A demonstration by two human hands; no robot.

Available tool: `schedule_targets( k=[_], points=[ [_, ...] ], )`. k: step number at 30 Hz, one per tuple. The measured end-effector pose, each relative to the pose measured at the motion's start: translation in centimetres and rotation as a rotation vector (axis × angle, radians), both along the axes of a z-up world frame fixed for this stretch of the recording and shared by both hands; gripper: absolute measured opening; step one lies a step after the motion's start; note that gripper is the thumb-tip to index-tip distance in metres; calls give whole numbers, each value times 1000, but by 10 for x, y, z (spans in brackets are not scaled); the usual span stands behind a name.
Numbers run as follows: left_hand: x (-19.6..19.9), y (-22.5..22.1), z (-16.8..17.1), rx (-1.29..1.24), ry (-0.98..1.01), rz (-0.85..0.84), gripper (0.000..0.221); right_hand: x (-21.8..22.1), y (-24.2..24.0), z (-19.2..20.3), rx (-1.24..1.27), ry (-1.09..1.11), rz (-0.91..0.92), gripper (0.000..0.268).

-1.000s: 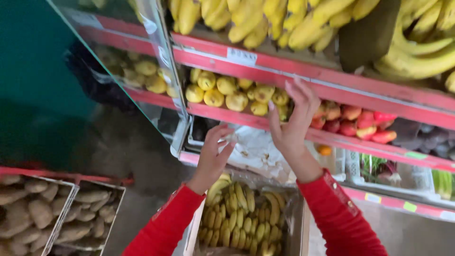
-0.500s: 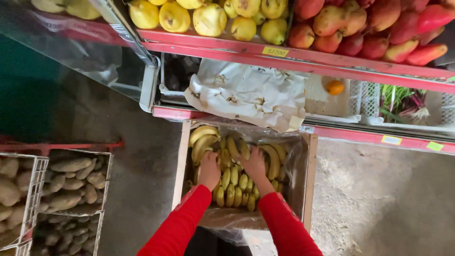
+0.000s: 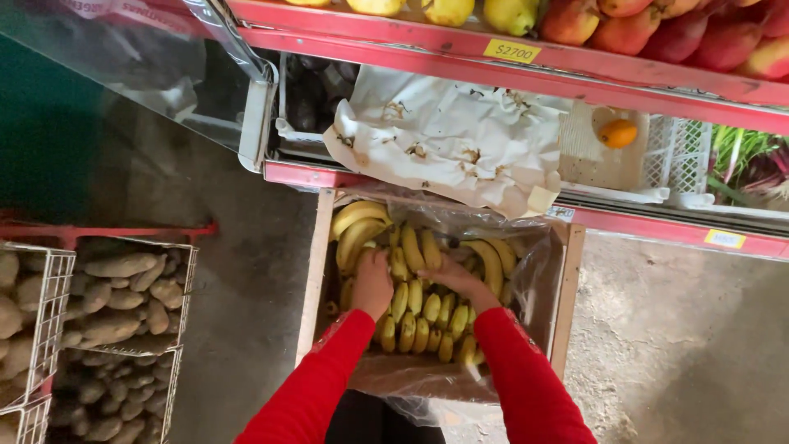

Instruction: Transfer bananas from a grocery store shelf into a wooden crate while checking for quality.

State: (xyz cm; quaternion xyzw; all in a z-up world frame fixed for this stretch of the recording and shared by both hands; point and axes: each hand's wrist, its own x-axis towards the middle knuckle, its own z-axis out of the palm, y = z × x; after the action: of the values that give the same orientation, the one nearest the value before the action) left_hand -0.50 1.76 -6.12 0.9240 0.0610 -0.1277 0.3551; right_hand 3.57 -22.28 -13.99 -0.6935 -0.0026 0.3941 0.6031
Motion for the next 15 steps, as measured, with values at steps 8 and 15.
schedule_targets(
  k=[8,15],
  points=[
    [41,-35,48,422,-363,-1025,105,-7,18,85,-601,-438,721,68],
    [51,-81,81,657,156,-1149,97,14,-63,-6,-690,-615,269,42]
  ],
)
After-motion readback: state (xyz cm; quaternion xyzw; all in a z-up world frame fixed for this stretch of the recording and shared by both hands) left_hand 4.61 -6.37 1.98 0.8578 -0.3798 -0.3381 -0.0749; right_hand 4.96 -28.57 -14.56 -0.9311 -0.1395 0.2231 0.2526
